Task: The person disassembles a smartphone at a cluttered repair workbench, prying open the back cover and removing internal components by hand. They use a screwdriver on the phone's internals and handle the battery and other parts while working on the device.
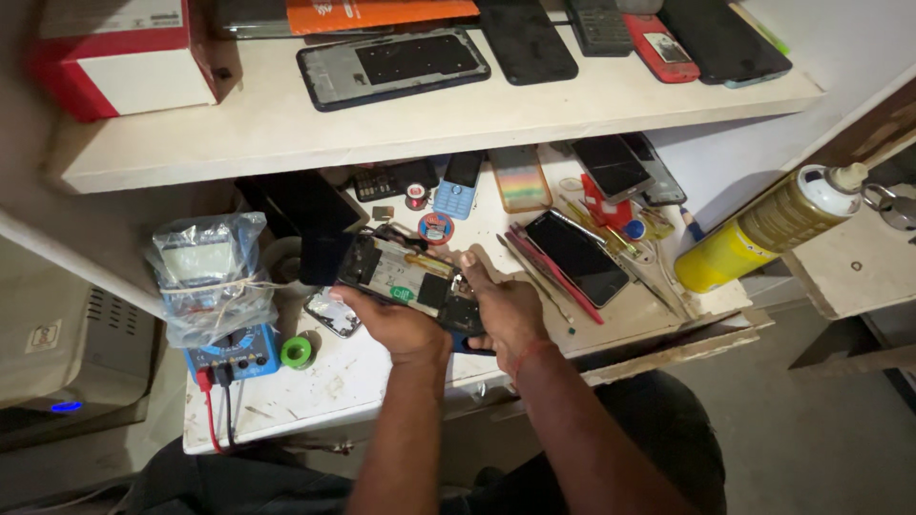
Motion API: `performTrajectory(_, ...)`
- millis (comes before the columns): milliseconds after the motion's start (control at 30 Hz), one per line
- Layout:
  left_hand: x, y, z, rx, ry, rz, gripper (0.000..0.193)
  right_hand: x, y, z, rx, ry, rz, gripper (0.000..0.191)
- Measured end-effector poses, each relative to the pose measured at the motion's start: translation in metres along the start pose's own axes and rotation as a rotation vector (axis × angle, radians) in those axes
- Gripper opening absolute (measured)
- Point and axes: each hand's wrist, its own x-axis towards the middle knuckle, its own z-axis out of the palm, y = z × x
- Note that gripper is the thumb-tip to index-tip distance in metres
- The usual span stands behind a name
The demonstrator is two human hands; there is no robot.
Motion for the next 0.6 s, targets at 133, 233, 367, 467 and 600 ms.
performTrajectory(133, 0.005, 0.018, 0.012, -0.074, -0.024, -0.086, 0.079, -0.004, 0.002, -0.012, 0.124, -0.118, -0.033, 0.05)
performTrajectory(233, 0.003, 0.03, 0.019, -0.081, -0.07, -0.092, 0.079, -0.01, 0.006, -0.029, 0.235, -0.226, -0.027, 0.051)
performTrajectory(367, 0.0, 0.035, 0.026, -0.09, -0.049, -0.142, 0.083, -0.016, 0.008, -0.043, 0.359, -0.355, -0.093, 0.039)
performTrajectory(467, -0.001, 0.035, 0.027, -0.137, -0.114, -0.141, 0.085, -0.022, 0.007, -0.043, 0.377, -0.427, -0.193, 0.03)
performTrajectory(600, -0.001, 0.036, 0.027, -0.144, -0.077, -0.173, 0.084, -0.033, 0.003, -0.041, 0.293, -0.414, -0.2, 0.03)
